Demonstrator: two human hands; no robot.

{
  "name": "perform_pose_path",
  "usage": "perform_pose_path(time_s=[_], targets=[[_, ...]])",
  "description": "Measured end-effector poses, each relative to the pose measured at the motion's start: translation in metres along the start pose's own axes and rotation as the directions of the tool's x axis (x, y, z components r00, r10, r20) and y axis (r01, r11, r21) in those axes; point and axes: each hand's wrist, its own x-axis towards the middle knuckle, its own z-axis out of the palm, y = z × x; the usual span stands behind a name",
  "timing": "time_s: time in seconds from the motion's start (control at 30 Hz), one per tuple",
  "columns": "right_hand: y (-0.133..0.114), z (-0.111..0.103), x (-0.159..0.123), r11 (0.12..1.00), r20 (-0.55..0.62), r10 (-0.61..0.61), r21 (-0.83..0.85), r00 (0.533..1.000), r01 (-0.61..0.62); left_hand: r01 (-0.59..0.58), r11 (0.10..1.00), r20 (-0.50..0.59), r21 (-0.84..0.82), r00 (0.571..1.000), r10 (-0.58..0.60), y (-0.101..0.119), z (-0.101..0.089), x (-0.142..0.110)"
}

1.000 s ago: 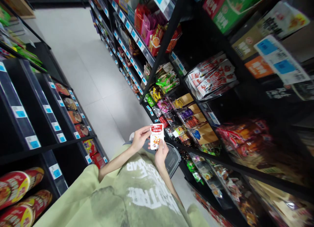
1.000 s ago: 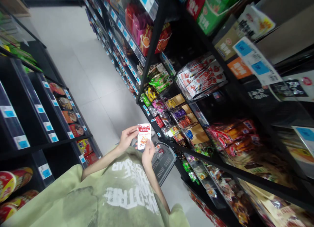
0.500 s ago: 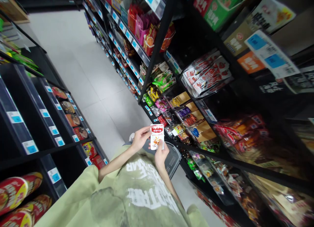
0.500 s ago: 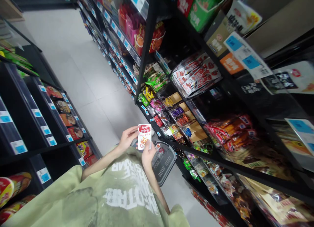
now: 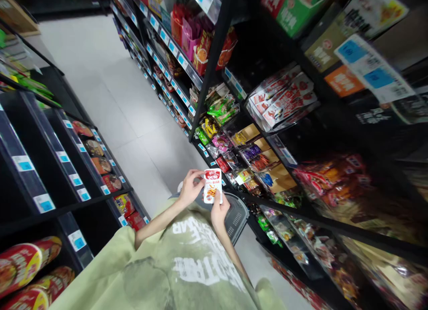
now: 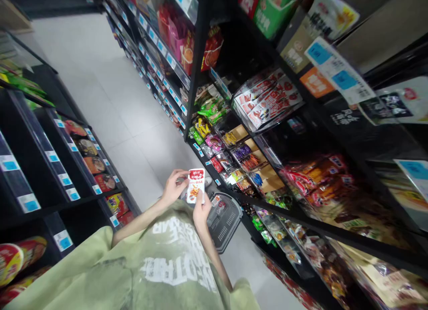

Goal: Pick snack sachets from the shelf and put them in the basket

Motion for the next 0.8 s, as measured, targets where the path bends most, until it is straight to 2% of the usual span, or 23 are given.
perform_pose_path(time_s=[0.13,0.33,0.6,0.7,0.8], targets=[[0.004,-0.003,0.001,0.999,0.015,-0.024,-0.040,1.000,0.024,-0.020,0.998,0.018,0.056,1.000,0.019,0.001,-0.001,0.000],[-0.001,-0.003,0.003,0.978,-0.017,-0.083,-0.191,0.996,0.078,-0.045,0.998,0.101,0.038,0.994,0.041,0.000,0.000,-0.001],[0.004,-0.008,0.007,0.942,0.013,-0.176,-0.288,0.984,0.172,-0.104,0.994,0.176,0.024,0.980,0.098,0.010,-0.004,-0.002],[0.005,-0.010,0.007,0.912,0.033,-0.231,-0.341,0.972,0.229,-0.131,0.991,0.202,0.031,0.972,0.123,0.011,-0.004,-0.004],[0.001,-0.010,0.007,0.854,0.091,-0.338,-0.388,0.937,0.346,-0.135,0.991,0.232,0.011,0.964,0.129,0.011,-0.004,-0.006]])
